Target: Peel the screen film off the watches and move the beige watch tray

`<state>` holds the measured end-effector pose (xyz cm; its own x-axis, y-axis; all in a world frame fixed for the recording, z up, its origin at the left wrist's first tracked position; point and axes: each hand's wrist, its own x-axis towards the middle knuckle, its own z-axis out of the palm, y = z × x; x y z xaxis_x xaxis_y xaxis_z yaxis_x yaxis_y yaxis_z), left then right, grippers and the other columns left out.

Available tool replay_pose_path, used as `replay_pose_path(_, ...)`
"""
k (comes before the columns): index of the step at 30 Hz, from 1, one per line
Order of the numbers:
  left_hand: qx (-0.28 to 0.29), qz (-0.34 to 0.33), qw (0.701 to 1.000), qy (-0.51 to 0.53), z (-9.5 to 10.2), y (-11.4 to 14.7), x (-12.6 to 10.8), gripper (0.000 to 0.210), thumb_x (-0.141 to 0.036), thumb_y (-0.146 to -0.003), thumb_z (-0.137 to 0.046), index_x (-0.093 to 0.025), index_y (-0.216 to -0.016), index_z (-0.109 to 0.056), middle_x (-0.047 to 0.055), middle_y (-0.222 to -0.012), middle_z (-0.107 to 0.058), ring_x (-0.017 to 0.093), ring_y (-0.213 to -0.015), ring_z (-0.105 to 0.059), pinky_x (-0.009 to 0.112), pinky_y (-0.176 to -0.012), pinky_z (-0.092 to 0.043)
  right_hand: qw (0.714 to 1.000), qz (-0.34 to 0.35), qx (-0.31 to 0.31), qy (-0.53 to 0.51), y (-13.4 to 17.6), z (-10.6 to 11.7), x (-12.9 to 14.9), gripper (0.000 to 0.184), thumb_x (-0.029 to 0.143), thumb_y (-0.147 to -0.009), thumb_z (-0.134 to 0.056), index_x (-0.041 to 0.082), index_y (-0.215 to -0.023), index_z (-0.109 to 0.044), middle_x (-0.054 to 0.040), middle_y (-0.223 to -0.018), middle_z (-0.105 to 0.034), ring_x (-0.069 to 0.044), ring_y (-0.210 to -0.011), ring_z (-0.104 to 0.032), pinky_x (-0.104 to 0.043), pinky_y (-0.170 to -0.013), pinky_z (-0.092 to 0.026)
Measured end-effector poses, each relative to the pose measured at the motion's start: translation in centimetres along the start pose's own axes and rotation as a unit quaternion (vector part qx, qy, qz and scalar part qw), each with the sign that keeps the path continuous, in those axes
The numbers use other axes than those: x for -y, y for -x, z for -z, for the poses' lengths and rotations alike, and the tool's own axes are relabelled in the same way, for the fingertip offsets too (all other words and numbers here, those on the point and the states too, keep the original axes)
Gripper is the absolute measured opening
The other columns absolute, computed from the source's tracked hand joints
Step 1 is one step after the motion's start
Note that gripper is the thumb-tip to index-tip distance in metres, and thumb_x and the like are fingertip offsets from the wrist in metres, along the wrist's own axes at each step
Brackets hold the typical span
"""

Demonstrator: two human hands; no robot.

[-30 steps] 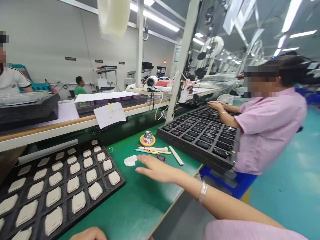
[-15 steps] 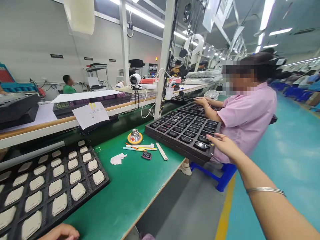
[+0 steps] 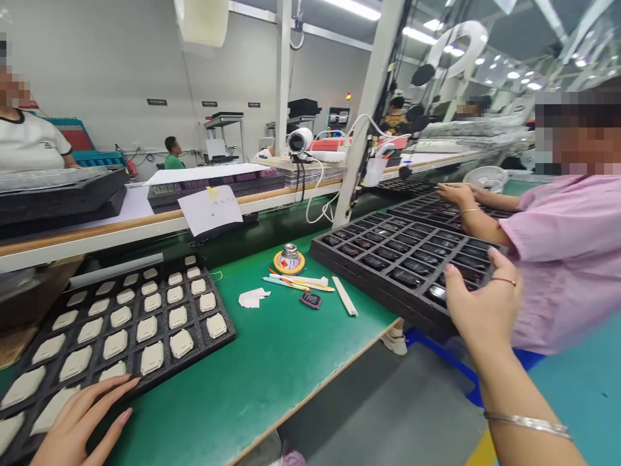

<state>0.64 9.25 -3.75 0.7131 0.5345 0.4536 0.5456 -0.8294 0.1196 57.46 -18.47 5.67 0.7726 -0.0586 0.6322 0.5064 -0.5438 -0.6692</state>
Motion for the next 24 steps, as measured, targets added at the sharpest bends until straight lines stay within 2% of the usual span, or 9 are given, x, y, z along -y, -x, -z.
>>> replay_pose_path(3, 0.012, 0.013, 1.0, -0.019, 0.7, 0.2, -1.7, 0.04, -0.04, -0.1, -0.05, -0.037, -0.14, -0.051, 0.004, -0.135, -0.06, 0.029, -0.12, -0.06, 0.044, -0.089, -0.061, 0.993, 0.115, -0.014, -0.019, 3.4, -1.5, 1.8, 0.065, 0.033, -0.086, -0.062, 0.0, -0.141, -0.05, -0.0277, -0.142, -0.052, -0.04, -0.138, -0.044, -0.053, -0.117, -0.031)
replay_pose_path(6, 0.039, 0.033, 0.998, -0.024, 1.3, 0.9, -3.2, 0.049, -0.038, -0.102, -0.048, -0.037, -0.15, -0.039, 0.004, -0.144, -0.053, 0.029, -0.131, -0.052, 0.045, -0.096, -0.058, 0.951, 0.306, -0.015, -0.037, 6.3, -3.1, 3.3, 0.053, 0.038, -0.096, -0.053, 0.004, -0.137, -0.056, -0.0269, -0.135, -0.058, -0.039, -0.135, -0.048, -0.052, -0.114, -0.037)
replay_pose_path(8, 0.045, 0.046, 0.998, -0.02, 1.7, 1.4, -4.0, 0.05, -0.036, -0.103, -0.045, -0.036, -0.151, -0.036, 0.005, -0.15, -0.047, 0.028, -0.137, -0.046, 0.045, -0.1, -0.056, 0.926, 0.373, 0.006, -0.059, 7.8, -4.3, 4.4, 0.046, 0.038, -0.099, -0.051, 0.006, -0.131, -0.06, -0.0268, -0.13, -0.06, -0.04, -0.132, -0.051, -0.054, -0.111, -0.041)
replay_pose_path(10, 0.027, 0.062, 0.997, -0.022, 2.2, 1.6, -4.1, 0.047, -0.034, -0.103, -0.044, -0.034, -0.15, -0.039, 0.006, -0.154, -0.042, 0.029, -0.141, -0.041, 0.049, -0.106, -0.051, 0.912, 0.395, 0.059, -0.091, 9.2, -5.4, 5.6, 0.041, 0.039, -0.1, -0.048, 0.01, -0.124, -0.063, -0.0247, -0.126, -0.063, -0.042, -0.126, -0.056, -0.057, -0.107, -0.045)
replay_pose_path(12, -0.011, 0.086, 0.995, -0.039, 2.7, 1.6, -3.4, 0.044, -0.034, -0.103, -0.044, -0.03, -0.147, -0.045, 0.009, -0.155, -0.04, 0.031, -0.144, -0.037, 0.054, -0.111, -0.044, 0.896, 0.399, 0.14, -0.134, 11.0, -6.6, 7.2, 0.039, 0.042, -0.101, -0.045, 0.014, -0.121, -0.062, -0.0211, -0.122, -0.064, -0.04, -0.117, -0.061, -0.057, -0.099, -0.051)
replay_pose_path(15, -0.06, 0.141, 0.985, -0.078, 3.3, 1.7, -1.1, 0.044, -0.04, -0.102, -0.044, -0.02, -0.141, -0.053, 0.014, -0.153, -0.042, 0.035, -0.144, -0.034, 0.059, -0.115, -0.036, 0.846, 0.409, 0.284, -0.192, 14.0, -8.4, 9.7, 0.039, 0.043, -0.1, -0.043, 0.018, -0.128, -0.056, -0.0165, -0.126, -0.064, -0.034, -0.115, -0.063, -0.053, -0.095, -0.055)
replay_pose_path(18, -0.055, 0.219, 0.969, -0.102, 3.4, 2.7, 0.6, 0.054, -0.048, -0.101, -0.041, -0.014, -0.139, -0.056, 0.019, -0.151, -0.044, 0.039, -0.142, -0.037, 0.062, -0.112, -0.037, 0.8, 0.435, 0.382, -0.159, 16.2, -10.3, 11.6, 0.047, 0.047, -0.096, -0.043, 0.015, -0.125, -0.061, -0.0183, -0.129, -0.063, -0.037, -0.12, -0.061, -0.057, -0.099, -0.052)
replay_pose_path(20, -0.038, 0.241, 0.964, -0.108, 3.3, 3.9, 0.5, 0.054, -0.048, -0.102, -0.039, -0.014, -0.141, -0.055, 0.019, -0.151, -0.045, 0.038, -0.142, -0.038, 0.061, -0.113, -0.037, 0.795, 0.433, 0.407, -0.121, 16.4, -11.5, 12.1, 0.05, 0.052, -0.09, -0.043, 0.015, -0.109, -0.069, -0.0203, -0.12, -0.067, -0.042, -0.112, -0.064, -0.062, -0.095, -0.052)
replay_pose_path(24, -0.018, 0.245, 0.967, -0.065, 3.7, 6.1, -2.1, 0.053, -0.043, -0.101, -0.045, -0.024, -0.151, -0.043, 0.012, -0.158, -0.037, 0.033, -0.147, -0.031, 0.057, -0.119, -0.028, 0.812, 0.379, 0.426, -0.127, 15.5, -12.6, 12.2, 0.051, 0.065, -0.075, -0.045, 0.023, -0.085, -0.071, -0.0191, -0.1, -0.072, -0.048, -0.101, -0.066, -0.069, -0.092, -0.051)
